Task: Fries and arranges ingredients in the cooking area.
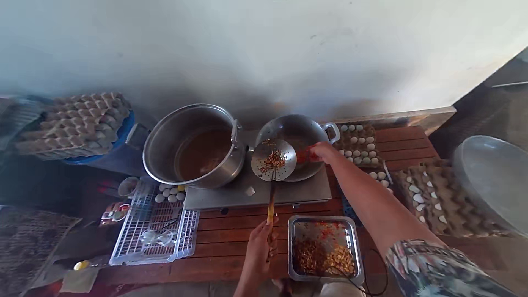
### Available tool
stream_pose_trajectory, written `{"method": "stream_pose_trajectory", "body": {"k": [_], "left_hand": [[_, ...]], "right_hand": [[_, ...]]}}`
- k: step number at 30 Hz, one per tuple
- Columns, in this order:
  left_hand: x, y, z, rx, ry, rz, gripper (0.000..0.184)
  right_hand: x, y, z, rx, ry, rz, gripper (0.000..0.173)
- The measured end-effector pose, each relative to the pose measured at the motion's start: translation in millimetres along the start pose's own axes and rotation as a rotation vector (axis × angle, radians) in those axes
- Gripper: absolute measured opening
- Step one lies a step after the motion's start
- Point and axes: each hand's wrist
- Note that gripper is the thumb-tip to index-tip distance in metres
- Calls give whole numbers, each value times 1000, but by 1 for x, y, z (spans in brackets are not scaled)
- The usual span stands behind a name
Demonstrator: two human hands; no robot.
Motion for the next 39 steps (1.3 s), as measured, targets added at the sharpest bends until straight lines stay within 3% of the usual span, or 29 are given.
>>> {"method": "stream_pose_trajectory", "body": {"k": [3, 8, 11, 13, 15, 19, 21, 24, 29, 34, 37, 39], "left_hand": [[4, 2, 0, -3, -16, -1, 37], [4, 4, 1, -3, -39, -5, 38], [2, 5, 2, -21, -47, 4, 37], [1, 10, 0, -2, -81, 33, 36], [1, 12, -4, 20, -78, 49, 35], [4, 12, -8, 4, -77, 41, 39], [5, 15, -9, -9, -89, 47, 41], [6, 19, -9, -36, -91, 60, 42], [6, 25, -8, -70, -163, 85, 44], [1, 28, -8, -77, -156, 68, 43], [-3, 27, -11, -81, -134, 21, 43], [-5, 27, -13, -82, -119, 7, 43]], "right_hand": [[-9, -11, -18, -32, -96, 29, 38], [26, 32, -28, 219, -296, 99, 37], [60, 81, 6, 258, -541, 105, 35], [69, 111, 60, 190, -606, 96, 30], [60, 128, 135, 92, -452, 97, 26], [1, 119, 280, 47, 292, 45, 35], [-35, 106, 323, 114, 600, -64, 40], [-80, 72, 381, 377, 849, -209, 44], [-105, 26, 415, 525, 935, -321, 59], [-56, 38, 448, 582, 898, -191, 43], [-39, 65, 449, 488, 825, -44, 45], [-49, 87, 438, 310, 762, -64, 50]]}}
Point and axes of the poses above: each hand's wrist, its own y-axis away from the middle knuckle, its own x-axis out of the back of the hand, z = x × y, and after that the axes turned 1 degree about x, right-handed
